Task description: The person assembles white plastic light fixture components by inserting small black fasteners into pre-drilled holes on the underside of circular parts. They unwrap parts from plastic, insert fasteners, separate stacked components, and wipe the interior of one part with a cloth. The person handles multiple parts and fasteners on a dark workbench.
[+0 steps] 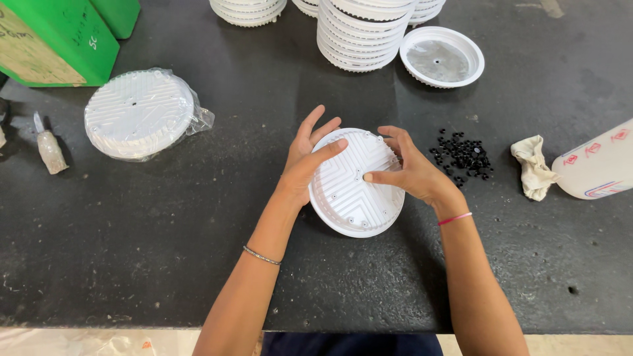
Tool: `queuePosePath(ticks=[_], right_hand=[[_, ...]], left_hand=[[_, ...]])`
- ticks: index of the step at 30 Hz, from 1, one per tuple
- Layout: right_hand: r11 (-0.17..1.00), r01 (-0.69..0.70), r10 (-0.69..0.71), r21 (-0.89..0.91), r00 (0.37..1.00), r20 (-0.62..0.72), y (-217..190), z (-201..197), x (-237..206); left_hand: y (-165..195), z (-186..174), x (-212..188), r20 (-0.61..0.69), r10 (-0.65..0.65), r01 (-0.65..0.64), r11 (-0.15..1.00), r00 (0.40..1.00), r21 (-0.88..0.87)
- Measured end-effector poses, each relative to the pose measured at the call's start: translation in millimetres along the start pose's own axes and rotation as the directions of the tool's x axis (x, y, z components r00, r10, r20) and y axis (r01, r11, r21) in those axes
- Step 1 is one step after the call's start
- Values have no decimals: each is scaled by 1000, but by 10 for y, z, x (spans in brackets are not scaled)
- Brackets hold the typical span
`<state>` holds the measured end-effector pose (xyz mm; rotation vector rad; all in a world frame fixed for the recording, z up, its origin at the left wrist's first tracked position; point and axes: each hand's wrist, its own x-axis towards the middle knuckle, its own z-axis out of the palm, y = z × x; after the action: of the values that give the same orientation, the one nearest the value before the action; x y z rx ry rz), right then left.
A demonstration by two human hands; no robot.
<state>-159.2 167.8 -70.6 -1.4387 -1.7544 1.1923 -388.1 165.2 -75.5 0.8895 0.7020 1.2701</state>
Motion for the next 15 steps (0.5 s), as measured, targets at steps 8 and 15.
queuePosePath(ticks=[8,15], right_hand=[[998,64,-64,20,998,17,124,-66,-48],[984,-39,36,174,999,17,257,-251,-83]], left_hand=[[-155,-8,19,2,21,-21,990,1000,137],[-190,-43,-25,35,47,-51,994,998,97]])
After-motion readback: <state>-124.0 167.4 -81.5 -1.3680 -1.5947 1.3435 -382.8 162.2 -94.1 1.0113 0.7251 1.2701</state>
